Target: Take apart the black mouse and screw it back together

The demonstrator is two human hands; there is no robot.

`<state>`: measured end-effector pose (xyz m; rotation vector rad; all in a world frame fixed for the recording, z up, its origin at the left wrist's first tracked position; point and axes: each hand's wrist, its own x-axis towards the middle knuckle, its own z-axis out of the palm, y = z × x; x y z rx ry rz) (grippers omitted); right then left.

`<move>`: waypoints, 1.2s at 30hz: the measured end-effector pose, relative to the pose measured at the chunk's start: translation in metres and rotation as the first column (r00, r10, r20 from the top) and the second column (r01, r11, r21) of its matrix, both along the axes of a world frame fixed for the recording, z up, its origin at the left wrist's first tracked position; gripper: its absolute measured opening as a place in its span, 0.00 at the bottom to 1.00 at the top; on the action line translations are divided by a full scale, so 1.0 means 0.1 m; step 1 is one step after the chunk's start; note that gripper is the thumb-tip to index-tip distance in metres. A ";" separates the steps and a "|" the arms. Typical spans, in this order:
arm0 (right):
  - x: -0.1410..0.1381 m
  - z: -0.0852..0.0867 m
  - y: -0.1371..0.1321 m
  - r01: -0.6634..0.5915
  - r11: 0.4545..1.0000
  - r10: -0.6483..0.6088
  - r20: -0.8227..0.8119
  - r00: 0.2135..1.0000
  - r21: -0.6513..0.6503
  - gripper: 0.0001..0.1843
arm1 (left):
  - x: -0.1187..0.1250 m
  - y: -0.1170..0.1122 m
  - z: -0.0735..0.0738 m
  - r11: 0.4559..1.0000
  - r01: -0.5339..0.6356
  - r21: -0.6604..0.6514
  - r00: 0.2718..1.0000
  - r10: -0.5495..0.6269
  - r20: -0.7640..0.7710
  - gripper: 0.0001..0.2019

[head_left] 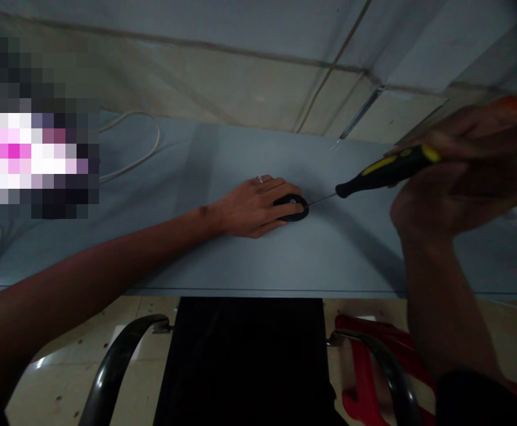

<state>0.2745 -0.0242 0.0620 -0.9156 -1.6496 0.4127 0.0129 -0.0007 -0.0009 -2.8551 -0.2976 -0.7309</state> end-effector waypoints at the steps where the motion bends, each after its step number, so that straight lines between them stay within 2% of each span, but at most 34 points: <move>1: -0.01 0.00 -0.02 0.006 1.000 -0.006 0.010 1.000 0.001 0.28 | 0.00 0.00 0.00 1.000 0.000 -0.001 1.000 0.000 0.003 0.16; 5: -0.15 0.00 -0.11 0.041 0.993 -0.043 0.009 0.999 0.107 0.24 | 0.00 0.00 -0.02 1.000 -0.003 -0.017 1.000 0.003 0.014 0.16; 7: -0.20 0.03 -0.10 0.048 0.973 -0.037 -0.053 0.998 0.226 0.21 | -0.01 0.01 -0.02 1.000 -0.002 -0.017 1.000 0.002 0.016 0.16; 10: -0.18 0.06 0.00 0.070 0.913 0.006 -0.186 0.982 0.402 0.16 | -0.02 0.01 -0.03 1.000 -0.006 0.004 1.000 0.006 0.030 0.17; 12: -0.10 0.06 0.09 0.104 0.902 0.005 -0.250 0.968 0.418 0.14 | -0.02 0.01 -0.03 1.000 -0.012 0.017 0.999 0.012 0.036 0.17; 14: 0.00 0.02 0.16 0.147 0.962 -0.110 -0.167 0.980 0.230 0.14 | -0.03 0.01 -0.02 1.000 -0.013 0.018 0.999 0.013 0.030 0.17; 16: 0.08 -0.03 0.19 0.179 0.984 -0.178 -0.016 0.984 0.020 0.16 | -0.03 0.00 -0.01 1.000 -0.020 0.014 1.000 0.020 0.019 0.18; 20: 0.16 -0.12 0.22 0.207 0.954 -0.176 0.152 0.973 -0.219 0.15 | -0.03 -0.01 -0.01 0.999 -0.035 0.017 0.999 0.035 0.021 0.18; 24: 0.18 -0.18 0.26 0.253 0.882 -0.156 0.262 0.952 -0.397 0.14 | -0.04 0.00 -0.01 0.999 -0.033 -0.001 0.999 0.033 0.019 0.20; 27: 0.19 -0.25 0.30 0.258 0.847 -0.107 0.326 0.939 -0.465 0.15 | -0.04 0.00 -0.02 1.000 -0.021 -0.001 0.999 0.021 0.029 0.20; 33: 0.20 -0.33 0.32 0.195 0.827 0.035 0.393 0.919 -0.528 0.15 | -0.04 0.01 -0.04 1.000 -0.006 -0.002 0.999 0.006 0.040 0.20; 36: 0.21 -0.34 0.33 0.190 0.837 0.056 0.426 0.903 -0.513 0.14 | -0.03 0.02 -0.05 1.000 -0.001 -0.002 0.999 0.001 0.050 0.20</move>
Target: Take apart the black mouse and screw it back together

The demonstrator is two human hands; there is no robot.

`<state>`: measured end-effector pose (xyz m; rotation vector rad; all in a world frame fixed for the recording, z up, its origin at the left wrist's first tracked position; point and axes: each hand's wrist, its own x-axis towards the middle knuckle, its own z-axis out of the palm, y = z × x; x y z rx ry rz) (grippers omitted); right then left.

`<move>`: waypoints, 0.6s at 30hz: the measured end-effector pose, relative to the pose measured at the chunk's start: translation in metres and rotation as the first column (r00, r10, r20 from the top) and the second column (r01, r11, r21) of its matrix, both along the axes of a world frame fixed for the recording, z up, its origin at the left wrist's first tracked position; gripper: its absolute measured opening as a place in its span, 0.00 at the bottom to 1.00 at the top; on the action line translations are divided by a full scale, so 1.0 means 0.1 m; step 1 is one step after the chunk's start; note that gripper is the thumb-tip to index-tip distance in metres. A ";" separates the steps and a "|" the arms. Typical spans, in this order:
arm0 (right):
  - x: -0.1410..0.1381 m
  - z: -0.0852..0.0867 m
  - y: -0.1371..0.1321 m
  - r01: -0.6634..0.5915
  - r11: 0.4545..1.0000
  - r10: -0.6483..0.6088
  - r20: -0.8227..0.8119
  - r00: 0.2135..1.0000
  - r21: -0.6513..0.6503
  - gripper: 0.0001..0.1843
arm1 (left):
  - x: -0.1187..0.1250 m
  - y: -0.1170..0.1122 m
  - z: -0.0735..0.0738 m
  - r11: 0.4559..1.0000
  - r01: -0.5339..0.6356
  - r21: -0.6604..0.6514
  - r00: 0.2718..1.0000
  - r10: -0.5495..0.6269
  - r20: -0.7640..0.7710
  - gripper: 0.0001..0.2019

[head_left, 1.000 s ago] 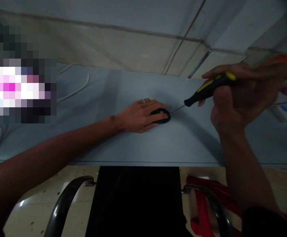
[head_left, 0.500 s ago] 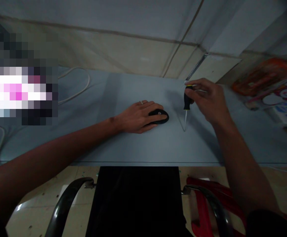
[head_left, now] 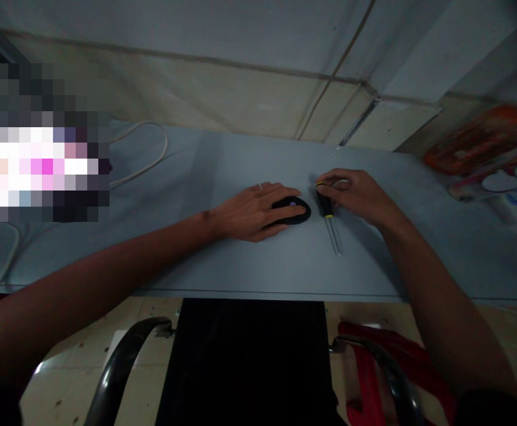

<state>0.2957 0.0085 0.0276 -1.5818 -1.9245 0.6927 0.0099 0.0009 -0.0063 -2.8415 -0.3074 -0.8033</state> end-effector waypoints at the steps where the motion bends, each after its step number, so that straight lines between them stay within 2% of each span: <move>1: 0.00 0.00 0.00 -0.009 1.000 0.008 0.024 1.000 0.009 0.14 | 0.00 0.00 0.00 1.000 0.006 0.002 1.000 -0.006 0.008 0.20; 4: -0.02 0.03 0.00 0.015 0.992 -0.028 0.096 0.995 0.128 0.12 | 0.01 0.00 0.03 0.999 0.038 0.032 0.998 -0.040 0.046 0.19; 7: -0.12 0.13 -0.09 0.088 0.946 -0.094 0.004 0.996 0.312 0.13 | 0.01 -0.03 0.08 0.987 0.009 0.159 0.994 -0.027 0.109 0.16; 8: -0.17 0.17 -0.13 0.062 0.961 -0.042 -0.081 0.996 0.270 0.14 | 0.01 -0.05 0.10 0.975 -0.017 0.221 0.991 -0.013 0.130 0.15; 10: -0.29 0.22 -0.24 -0.108 0.991 0.125 -0.260 0.958 0.080 0.19 | 0.01 -0.08 0.13 0.934 -0.054 0.353 0.989 0.001 0.150 0.16; 12: -0.40 0.23 -0.35 -0.299 0.945 0.223 -0.412 0.884 -0.131 0.23 | 0.01 -0.12 0.16 0.886 -0.041 0.462 0.989 -0.031 0.148 0.18; 14: -0.48 0.20 -0.42 -0.373 0.900 0.229 -0.484 0.844 -0.225 0.24 | 0.01 -0.14 0.19 0.857 0.007 0.515 0.987 -0.089 0.134 0.19; 18: -0.50 0.15 -0.46 -0.386 0.857 0.132 -0.578 0.805 -0.342 0.21 | 0.01 -0.17 0.22 0.847 0.092 0.523 0.979 -0.172 0.106 0.18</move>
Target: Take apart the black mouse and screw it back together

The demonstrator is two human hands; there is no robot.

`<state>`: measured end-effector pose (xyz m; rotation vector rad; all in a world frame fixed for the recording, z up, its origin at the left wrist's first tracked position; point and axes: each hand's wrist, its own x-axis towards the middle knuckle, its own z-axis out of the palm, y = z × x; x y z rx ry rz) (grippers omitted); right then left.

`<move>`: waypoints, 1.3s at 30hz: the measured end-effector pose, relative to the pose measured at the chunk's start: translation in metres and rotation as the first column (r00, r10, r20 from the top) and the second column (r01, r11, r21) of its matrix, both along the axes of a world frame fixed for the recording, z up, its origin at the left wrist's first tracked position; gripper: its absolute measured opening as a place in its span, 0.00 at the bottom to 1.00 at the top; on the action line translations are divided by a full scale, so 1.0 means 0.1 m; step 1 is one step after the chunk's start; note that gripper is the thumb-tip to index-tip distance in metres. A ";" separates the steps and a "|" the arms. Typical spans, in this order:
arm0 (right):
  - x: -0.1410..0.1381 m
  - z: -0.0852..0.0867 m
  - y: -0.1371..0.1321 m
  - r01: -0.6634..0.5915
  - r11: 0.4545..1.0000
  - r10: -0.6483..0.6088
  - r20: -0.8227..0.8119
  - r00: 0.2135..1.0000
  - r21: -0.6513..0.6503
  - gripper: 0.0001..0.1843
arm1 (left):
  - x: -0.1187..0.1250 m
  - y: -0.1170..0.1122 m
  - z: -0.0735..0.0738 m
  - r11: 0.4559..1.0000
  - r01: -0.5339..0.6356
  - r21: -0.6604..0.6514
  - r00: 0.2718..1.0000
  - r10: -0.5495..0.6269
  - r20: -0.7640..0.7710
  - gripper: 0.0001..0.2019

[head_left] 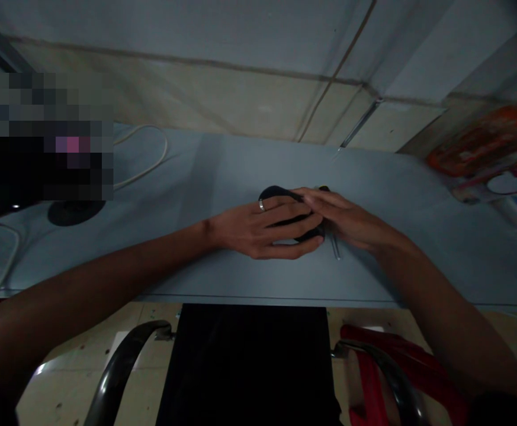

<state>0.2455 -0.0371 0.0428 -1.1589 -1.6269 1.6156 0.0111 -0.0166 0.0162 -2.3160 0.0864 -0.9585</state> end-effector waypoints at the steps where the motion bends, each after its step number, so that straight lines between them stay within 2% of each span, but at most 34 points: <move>1: 0.00 0.01 0.00 -0.017 1.000 0.017 -0.022 1.000 -0.019 0.20 | 0.00 -0.01 0.01 1.000 0.008 0.006 1.000 -0.008 -0.007 0.18; 4: 0.01 0.08 0.01 -0.088 0.995 0.082 -0.098 0.992 -0.054 0.17 | 0.02 -0.03 0.02 0.999 0.020 0.027 1.000 -0.020 -0.007 0.17; 8: -0.02 0.11 0.01 -0.059 0.997 0.053 -0.121 0.991 -0.043 0.19 | 0.03 -0.05 0.05 0.998 0.015 0.061 1.000 -0.016 0.022 0.13; 11: -0.04 0.07 0.01 -0.015 0.998 0.020 -0.090 0.996 0.065 0.21 | 0.02 -0.04 0.07 0.994 -0.011 0.108 1.000 0.010 0.018 0.12; 14: -0.03 0.05 0.02 -0.012 0.971 0.012 0.002 1.000 0.238 0.22 | 0.00 -0.02 0.07 0.994 0.004 0.112 1.000 -0.007 0.024 0.13; 17: 0.00 0.07 0.04 -0.006 0.886 -0.081 0.168 0.982 0.463 0.25 | -0.01 0.01 0.03 0.999 0.030 0.034 0.997 -0.033 0.076 0.14; 20: 0.04 0.08 0.08 -0.092 0.736 -0.157 0.302 0.940 0.671 0.24 | -0.03 0.07 -0.02 0.998 0.005 -0.068 0.984 0.007 0.179 0.14; 22: 0.06 0.06 0.10 -0.172 0.656 -0.159 0.358 0.920 0.735 0.23 | -0.03 0.11 -0.06 0.992 -0.025 -0.120 0.968 0.054 0.243 0.13; 25: 0.06 0.00 0.11 -0.258 0.603 -0.149 0.425 0.893 0.755 0.22 | -0.04 0.16 -0.09 0.978 -0.080 -0.192 0.954 0.131 0.269 0.13; 30: 0.03 -0.02 0.11 -0.343 0.638 -0.090 0.509 0.856 0.690 0.20 | -0.07 0.17 -0.10 0.959 -0.127 -0.254 0.958 0.185 0.220 0.13; 36: 0.07 0.00 0.13 -0.377 0.653 -0.052 0.536 0.843 0.656 0.23 | -0.08 0.16 -0.12 0.941 -0.145 -0.306 0.961 0.207 0.182 0.13; 39: 0.09 0.01 0.13 -0.354 0.657 -0.048 0.505 0.862 0.665 0.24 | -0.07 0.16 -0.12 0.937 -0.149 -0.317 0.959 0.215 0.183 0.12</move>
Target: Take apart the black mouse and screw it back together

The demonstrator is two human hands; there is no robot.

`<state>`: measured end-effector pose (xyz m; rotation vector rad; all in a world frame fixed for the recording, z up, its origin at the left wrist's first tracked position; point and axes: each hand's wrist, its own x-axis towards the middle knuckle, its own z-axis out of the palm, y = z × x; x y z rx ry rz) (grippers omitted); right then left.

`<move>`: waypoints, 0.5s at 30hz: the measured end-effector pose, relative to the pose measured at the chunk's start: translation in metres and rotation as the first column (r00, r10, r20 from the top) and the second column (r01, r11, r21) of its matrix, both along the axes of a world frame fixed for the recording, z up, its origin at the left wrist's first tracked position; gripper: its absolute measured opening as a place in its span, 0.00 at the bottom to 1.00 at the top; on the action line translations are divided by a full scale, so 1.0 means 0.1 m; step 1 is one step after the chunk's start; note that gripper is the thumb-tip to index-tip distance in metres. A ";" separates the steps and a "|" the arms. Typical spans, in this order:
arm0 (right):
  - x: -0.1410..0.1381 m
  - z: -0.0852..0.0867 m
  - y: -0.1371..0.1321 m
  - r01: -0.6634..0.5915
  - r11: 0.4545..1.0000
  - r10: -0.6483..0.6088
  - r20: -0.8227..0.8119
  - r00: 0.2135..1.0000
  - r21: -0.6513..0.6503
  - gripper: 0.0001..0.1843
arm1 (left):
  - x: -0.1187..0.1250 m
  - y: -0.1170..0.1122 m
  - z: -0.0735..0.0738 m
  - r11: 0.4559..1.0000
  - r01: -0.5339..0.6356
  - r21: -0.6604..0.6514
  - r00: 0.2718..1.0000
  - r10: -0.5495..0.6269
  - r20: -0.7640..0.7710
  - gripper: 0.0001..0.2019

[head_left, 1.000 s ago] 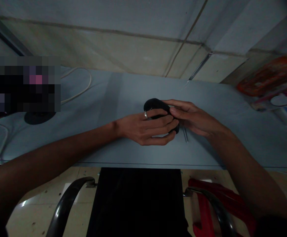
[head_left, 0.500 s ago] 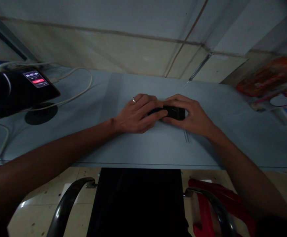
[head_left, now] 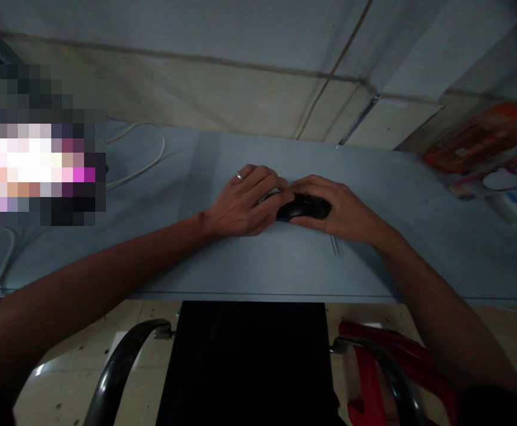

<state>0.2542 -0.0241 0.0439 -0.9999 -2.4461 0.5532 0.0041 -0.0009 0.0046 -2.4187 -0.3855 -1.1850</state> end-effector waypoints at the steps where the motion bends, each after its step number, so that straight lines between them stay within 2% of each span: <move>1: 0.00 0.01 0.00 0.017 1.000 -0.017 -0.023 1.000 0.004 0.24 | 0.00 0.00 0.01 1.000 -0.006 0.006 1.000 0.006 -0.004 0.12; 5: 0.00 0.07 -0.02 0.153 0.988 -0.147 -0.141 0.979 0.032 0.16 | 0.01 0.00 0.03 0.999 -0.013 0.051 1.000 0.014 -0.004 0.12; 10: 0.02 0.08 -0.01 0.325 0.945 -0.308 -0.251 0.918 0.028 0.12 | 0.02 0.00 0.03 0.998 -0.010 0.060 1.000 0.010 0.011 0.12; 15: 0.03 0.09 -0.04 0.373 0.927 -0.360 -0.363 0.859 -0.036 0.11 | 0.01 0.00 0.03 0.999 -0.018 0.050 1.000 0.018 -0.001 0.12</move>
